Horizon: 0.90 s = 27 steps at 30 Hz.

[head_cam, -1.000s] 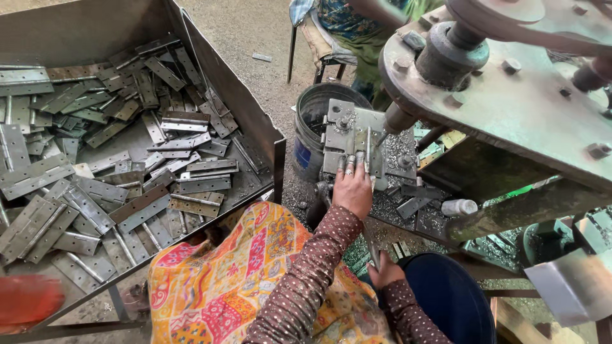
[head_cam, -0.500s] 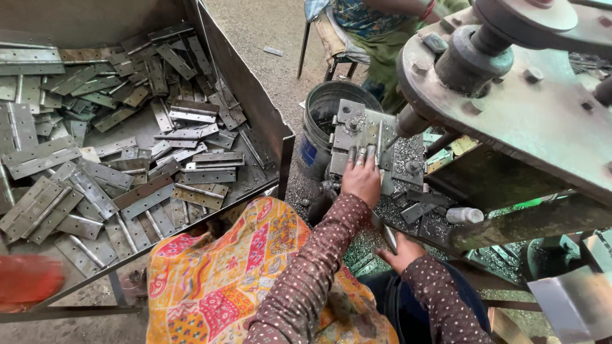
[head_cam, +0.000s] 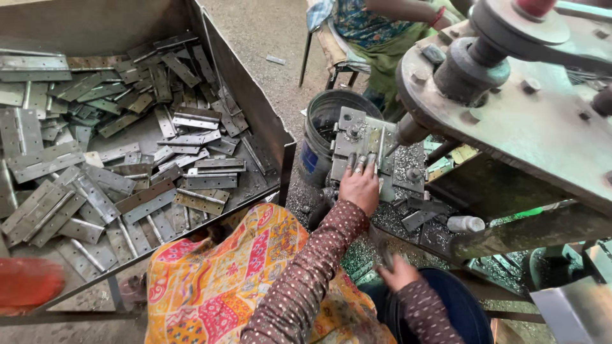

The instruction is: The person repeatedly picks metal brackets from a bin, places them into a jig on a punching machine, and operates the lever to punch holes. The processed brackets are then returned to the bin.

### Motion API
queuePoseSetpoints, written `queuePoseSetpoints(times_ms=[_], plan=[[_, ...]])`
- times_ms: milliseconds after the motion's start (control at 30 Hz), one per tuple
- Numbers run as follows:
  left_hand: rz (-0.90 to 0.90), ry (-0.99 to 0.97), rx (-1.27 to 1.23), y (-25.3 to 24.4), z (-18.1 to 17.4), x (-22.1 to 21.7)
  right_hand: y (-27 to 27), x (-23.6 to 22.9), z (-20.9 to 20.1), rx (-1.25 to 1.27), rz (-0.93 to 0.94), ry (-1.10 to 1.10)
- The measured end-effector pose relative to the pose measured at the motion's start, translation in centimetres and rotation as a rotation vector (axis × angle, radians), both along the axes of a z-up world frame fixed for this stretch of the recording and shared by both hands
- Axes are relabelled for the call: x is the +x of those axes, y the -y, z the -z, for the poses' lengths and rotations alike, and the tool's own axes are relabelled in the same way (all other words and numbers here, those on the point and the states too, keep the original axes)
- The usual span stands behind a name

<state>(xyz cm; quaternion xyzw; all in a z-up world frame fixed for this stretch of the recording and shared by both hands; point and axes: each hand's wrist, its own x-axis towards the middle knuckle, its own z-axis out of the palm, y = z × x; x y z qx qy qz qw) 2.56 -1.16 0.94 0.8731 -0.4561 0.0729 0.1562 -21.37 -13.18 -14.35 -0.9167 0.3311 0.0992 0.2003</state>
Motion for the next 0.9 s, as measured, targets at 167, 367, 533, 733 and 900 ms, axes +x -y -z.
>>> queuePoseSetpoints(times_ms=[167, 367, 533, 733, 900], plan=[[-0.016, -0.181, 0.037, 2.0, 0.4, 2.1, 0.0, 0.8, -3.7, 0.004, 0.015, -0.236], [-0.040, -0.039, 0.059, 3.2, 0.7, 3.4, -4.1, -2.4, 5.5, -0.080, 0.131, -0.056], [0.005, -0.316, 0.114, 1.3, -0.8, 2.6, -2.6, -2.9, 6.0, -0.058, 0.022, 0.085], [0.055, -0.025, -0.359, -7.4, 0.6, 1.0, -0.2, -1.2, -8.7, -0.182, 0.146, 0.198], [-0.251, 0.009, -0.461, -19.2, 6.3, 1.7, -0.4, -0.4, -12.0, -0.175, 0.009, 0.450]])
